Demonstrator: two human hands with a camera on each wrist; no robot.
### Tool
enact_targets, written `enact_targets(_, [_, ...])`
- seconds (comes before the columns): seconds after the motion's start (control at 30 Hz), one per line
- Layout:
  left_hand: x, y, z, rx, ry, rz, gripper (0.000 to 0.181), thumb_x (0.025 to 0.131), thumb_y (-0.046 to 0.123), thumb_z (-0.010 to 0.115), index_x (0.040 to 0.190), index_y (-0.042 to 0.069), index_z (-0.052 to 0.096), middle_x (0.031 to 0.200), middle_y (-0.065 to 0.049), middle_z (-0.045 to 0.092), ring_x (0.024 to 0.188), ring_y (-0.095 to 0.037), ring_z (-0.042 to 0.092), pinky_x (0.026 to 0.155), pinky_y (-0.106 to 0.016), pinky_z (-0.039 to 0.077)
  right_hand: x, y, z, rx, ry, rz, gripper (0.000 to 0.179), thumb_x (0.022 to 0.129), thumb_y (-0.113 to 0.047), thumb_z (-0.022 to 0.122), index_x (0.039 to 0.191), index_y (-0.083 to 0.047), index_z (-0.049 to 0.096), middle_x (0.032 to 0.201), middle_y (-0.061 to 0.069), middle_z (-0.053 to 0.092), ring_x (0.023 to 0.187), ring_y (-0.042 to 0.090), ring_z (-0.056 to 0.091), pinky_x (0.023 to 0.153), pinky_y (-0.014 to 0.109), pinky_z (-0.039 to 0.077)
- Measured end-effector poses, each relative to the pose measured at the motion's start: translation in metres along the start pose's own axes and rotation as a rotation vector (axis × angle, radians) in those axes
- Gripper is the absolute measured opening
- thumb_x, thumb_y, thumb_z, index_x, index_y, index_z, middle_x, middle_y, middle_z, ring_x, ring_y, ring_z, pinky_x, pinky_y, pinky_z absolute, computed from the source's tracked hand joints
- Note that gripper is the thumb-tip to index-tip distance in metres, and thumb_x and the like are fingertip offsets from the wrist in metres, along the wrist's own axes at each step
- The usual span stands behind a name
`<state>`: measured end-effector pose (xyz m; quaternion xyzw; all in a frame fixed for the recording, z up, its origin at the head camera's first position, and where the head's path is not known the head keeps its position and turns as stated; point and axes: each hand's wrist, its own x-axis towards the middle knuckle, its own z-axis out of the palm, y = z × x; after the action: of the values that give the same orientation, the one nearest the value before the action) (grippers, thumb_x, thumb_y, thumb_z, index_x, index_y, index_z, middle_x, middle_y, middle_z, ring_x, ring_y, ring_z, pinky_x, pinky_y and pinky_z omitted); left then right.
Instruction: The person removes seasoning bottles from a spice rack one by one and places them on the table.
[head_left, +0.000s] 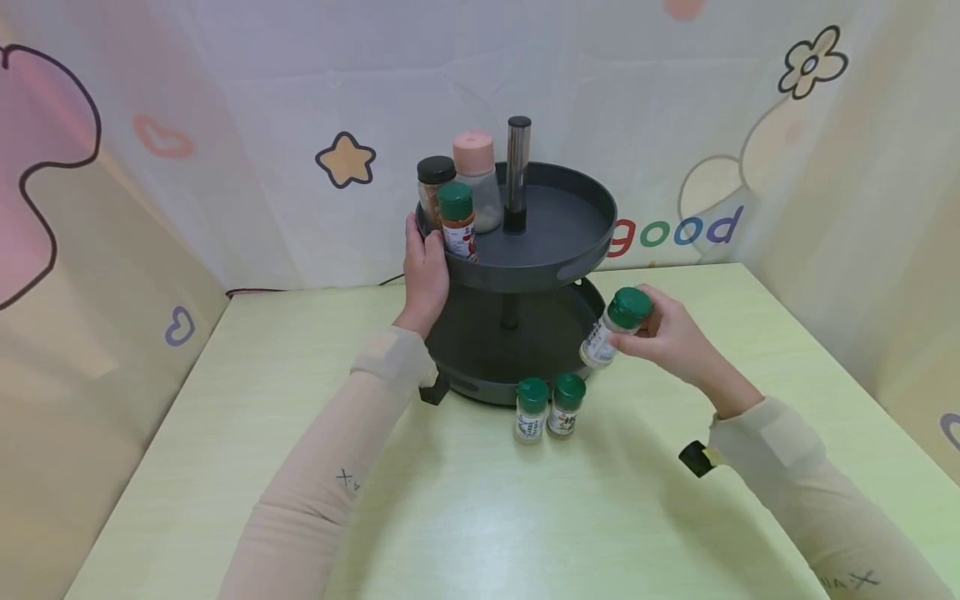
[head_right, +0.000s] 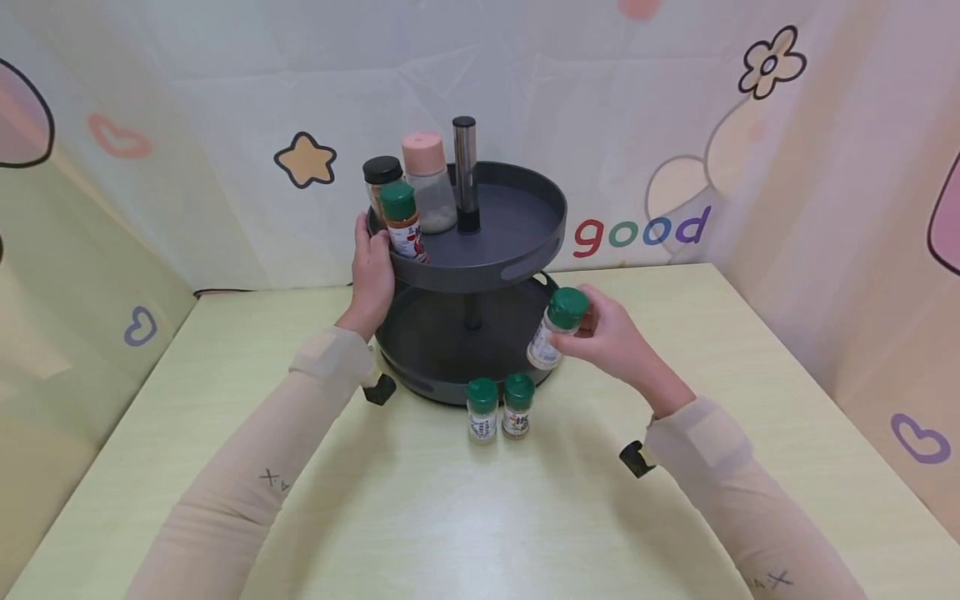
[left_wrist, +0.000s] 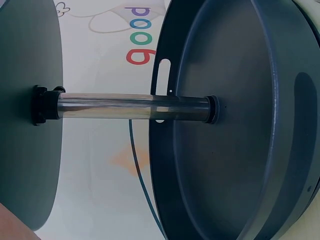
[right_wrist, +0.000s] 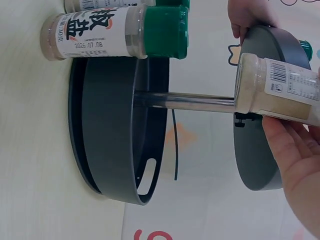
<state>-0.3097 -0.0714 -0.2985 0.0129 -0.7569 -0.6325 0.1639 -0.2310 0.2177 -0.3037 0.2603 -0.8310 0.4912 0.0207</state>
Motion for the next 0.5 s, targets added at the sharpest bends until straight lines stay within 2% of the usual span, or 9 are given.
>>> enact_targets(0.5, [-0.001, 0.001, 0.0, 0.001, -0.005, 0.0, 0.056, 0.094, 0.032, 0.026, 0.143, 0.017, 0.002, 0.149, 0.003, 0.011, 0.136, -0.01, 0.013, 0.111, -0.032, 0.014, -0.006, 0.014, 0.001, -0.029, -0.09, 0.103, 0.034, 0.078, -0.003, 0.061, 0.106, 0.002, 0.042, 0.085, 0.002, 0.052, 0.071, 0.014, 0.053, 0.066, 0.025, 0.05])
